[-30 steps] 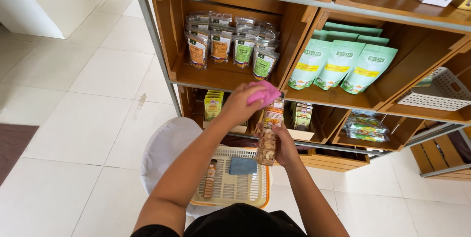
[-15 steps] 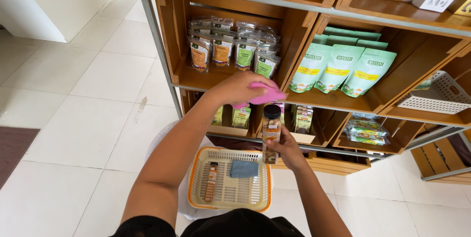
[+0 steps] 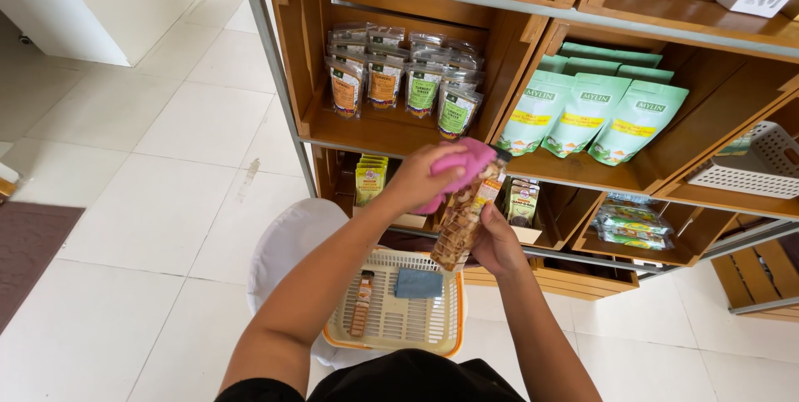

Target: Cleaning and wiping jars and wooden display shelves in a grocery store.

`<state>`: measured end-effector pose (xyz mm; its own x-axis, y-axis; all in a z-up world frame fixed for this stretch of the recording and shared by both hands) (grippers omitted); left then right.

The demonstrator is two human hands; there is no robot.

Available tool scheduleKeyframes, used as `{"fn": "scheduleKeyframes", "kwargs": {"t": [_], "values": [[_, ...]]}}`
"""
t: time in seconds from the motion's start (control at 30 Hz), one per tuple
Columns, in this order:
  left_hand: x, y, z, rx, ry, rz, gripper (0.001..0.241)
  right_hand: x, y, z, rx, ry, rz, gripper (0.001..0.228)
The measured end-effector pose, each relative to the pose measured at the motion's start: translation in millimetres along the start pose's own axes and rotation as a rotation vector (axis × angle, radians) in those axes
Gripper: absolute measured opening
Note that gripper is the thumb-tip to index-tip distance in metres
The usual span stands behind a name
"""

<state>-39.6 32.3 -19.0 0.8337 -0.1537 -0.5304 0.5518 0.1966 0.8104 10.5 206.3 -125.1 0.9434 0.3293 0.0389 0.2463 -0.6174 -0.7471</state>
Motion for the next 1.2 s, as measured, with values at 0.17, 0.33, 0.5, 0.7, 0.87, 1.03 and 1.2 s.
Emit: {"fn": "scheduleKeyframes", "kwargs": {"t": [0.17,0.33,0.5,0.7,0.87,1.03,1.2], "values": [[17.9,7.9,-9.9,-0.103,-0.016,0.032,0.045,-7.7,-5.9,1.4,-0.071,0.011,0.011,0.061],[44.0,49.4,-21.6,-0.184,-0.23,-0.02,0.045,-21.2,-2.5,46.8,-0.07,0.217,-0.008,0.061],[66.9,65.1,-37.0,-0.265,-0.596,0.09,0.047,-7.7,-27.1,32.7,-0.1,0.327,-0.006,0.056],[37.5,44.2,-28.4,-0.265,-0.146,0.011,0.046,-13.9,-31.8,84.9,-0.203,0.242,0.03,0.045],[14.0,63.7,-60.8,-0.136,0.062,0.012,0.048,9.4,-56.0,61.1,-0.08,0.195,-0.041,0.046],[-3.7,25.5,-91.2,-0.172,0.223,0.028,0.047,23.5,-68.0,63.3,-0.12,0.065,-0.133,0.053],[-10.0,21.9,-100.9,-0.091,0.222,0.079,0.047,21.9,-74.4,82.5,-0.218,-0.115,-0.173,0.056]]}}
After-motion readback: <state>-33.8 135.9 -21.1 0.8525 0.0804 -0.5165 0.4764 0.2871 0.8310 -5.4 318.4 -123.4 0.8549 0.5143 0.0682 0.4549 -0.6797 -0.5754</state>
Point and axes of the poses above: each hand's wrist, its own x-axis away from the middle knuckle, its own z-axis out of the back of the hand, y = z × x, the point moved 6 cm from there along -x, towards the middle knuckle, and after that the axes turned 8 degrees about y, right-handed, at the moved point
